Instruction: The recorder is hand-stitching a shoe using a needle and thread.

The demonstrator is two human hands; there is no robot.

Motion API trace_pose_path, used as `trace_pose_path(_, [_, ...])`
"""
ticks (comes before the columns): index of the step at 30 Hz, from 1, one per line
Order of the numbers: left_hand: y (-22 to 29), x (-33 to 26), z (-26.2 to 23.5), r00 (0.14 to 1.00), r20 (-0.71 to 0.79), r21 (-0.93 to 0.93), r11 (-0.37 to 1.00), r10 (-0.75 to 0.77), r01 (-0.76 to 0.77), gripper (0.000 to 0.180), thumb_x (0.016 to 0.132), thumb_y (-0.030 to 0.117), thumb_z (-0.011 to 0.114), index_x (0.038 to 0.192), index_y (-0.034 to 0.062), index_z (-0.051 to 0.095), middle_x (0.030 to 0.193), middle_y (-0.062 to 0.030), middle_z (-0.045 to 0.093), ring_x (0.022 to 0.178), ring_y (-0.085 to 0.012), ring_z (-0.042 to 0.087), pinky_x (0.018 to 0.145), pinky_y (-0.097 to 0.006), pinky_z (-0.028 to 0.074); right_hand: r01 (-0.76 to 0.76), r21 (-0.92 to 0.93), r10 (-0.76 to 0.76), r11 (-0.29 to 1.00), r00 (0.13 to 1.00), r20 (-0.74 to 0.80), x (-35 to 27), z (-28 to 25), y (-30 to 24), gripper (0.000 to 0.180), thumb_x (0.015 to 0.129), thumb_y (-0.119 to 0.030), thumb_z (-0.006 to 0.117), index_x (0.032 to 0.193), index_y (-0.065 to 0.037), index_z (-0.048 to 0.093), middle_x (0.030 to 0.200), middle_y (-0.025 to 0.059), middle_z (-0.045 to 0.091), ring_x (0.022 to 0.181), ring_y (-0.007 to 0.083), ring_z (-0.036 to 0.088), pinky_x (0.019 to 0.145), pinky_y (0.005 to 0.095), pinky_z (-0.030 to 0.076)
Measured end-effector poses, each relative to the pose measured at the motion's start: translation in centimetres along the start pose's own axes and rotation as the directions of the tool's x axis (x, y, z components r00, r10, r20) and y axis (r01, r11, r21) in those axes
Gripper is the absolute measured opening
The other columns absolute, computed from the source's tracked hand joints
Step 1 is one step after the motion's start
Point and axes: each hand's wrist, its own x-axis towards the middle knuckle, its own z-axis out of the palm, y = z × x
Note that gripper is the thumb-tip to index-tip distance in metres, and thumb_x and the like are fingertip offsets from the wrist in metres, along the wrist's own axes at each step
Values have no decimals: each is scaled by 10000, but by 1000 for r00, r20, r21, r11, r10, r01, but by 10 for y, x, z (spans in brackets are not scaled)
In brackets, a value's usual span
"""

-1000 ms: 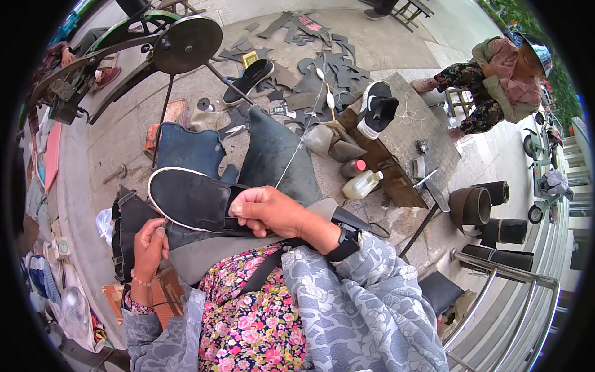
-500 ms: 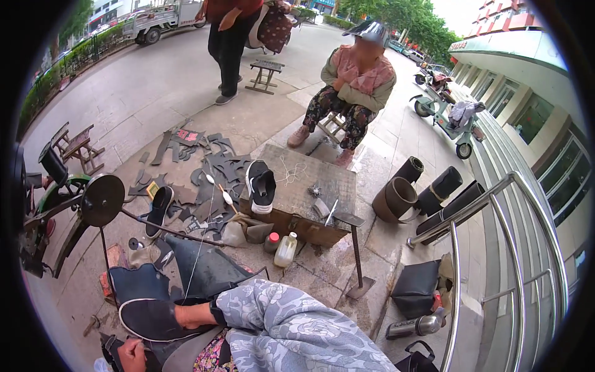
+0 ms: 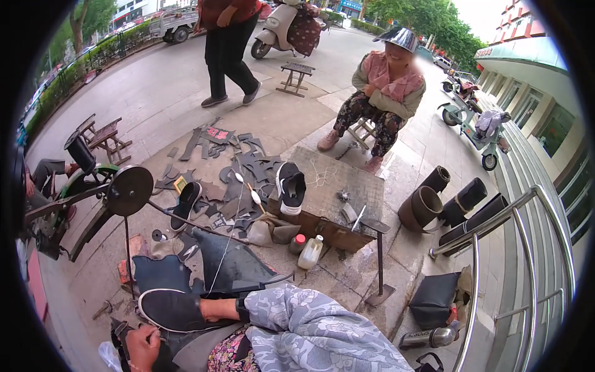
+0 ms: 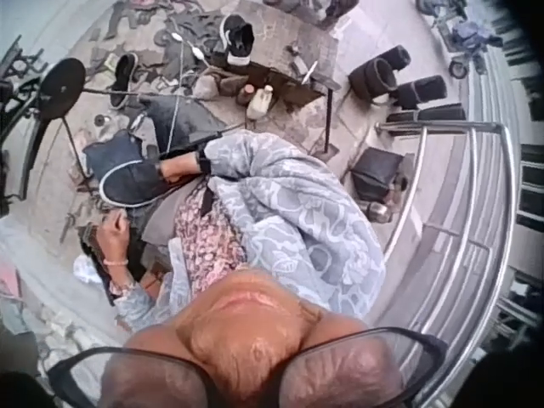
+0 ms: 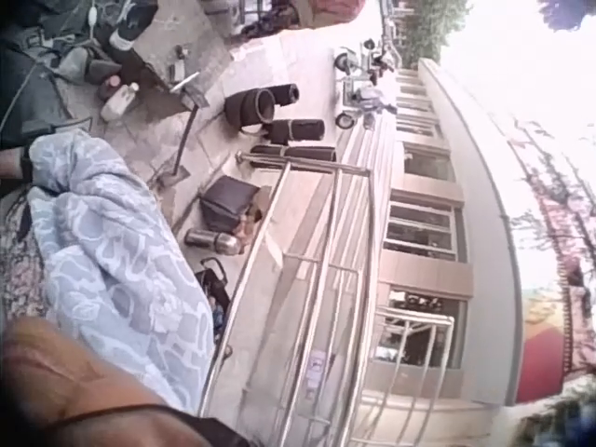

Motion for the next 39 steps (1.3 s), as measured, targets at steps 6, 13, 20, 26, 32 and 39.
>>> trace_pose_path(6, [-2,-6,-1,993,-6,92,989,-117,117,73,729,219,691,736,147,694,622,-108,627,565,-328,623,501,-425,469,-27,43,25,999,998,60,-5,3,0,444,937,-56,565,1361,-9,443,1315,119,522,1173,187,529,975,299,439])
trace_pose_path(13, [-3,-15,19,970,-80,-236,950,-231,207,89,779,142,709,850,93,729,688,-120,675,591,-256,673,552,-334,510,-46,76,38,996,994,103,-14,-8,-5,477,938,-51,562,1389,0,414,1364,121,492,1220,189,502,1024,299,410])
trace_pose_path(20, [4,-32,25,934,-10,-404,856,-356,322,122,830,122,684,893,22,708,766,-139,698,650,-254,690,599,-306,513,-59,118,40,991,986,161,-20,-14,5,512,938,-47,559,1416,10,385,1413,123,462,1267,192,476,1073,298,382])
trace_pose_path(26, [21,-21,32,965,-117,-215,955,-233,204,81,845,74,625,891,10,642,800,-160,631,781,-377,624,680,-431,501,-106,262,63,959,984,169,-26,-19,-9,542,939,-44,556,1440,18,360,1454,124,437,1308,194,453,1115,297,357])
trace_pose_path(32, [4,-14,42,970,-105,-248,950,-219,187,97,854,111,647,835,21,616,773,-168,627,727,-379,623,641,-447,492,325,-799,-73,506,939,336,-22,-25,-33,540,978,-111,479,1480,9,321,1511,118,374,1391,236,348,1184,309,211])
trace_pose_path(39, [-15,-10,50,901,-260,-229,929,-347,292,436,747,308,809,602,55,486,542,-120,502,482,-320,513,455,-397,378,-165,542,140,824,986,88,-36,-30,-36,567,946,-28,541,1478,-5,347,1505,88,406,1318,205,463,1117,317,368])
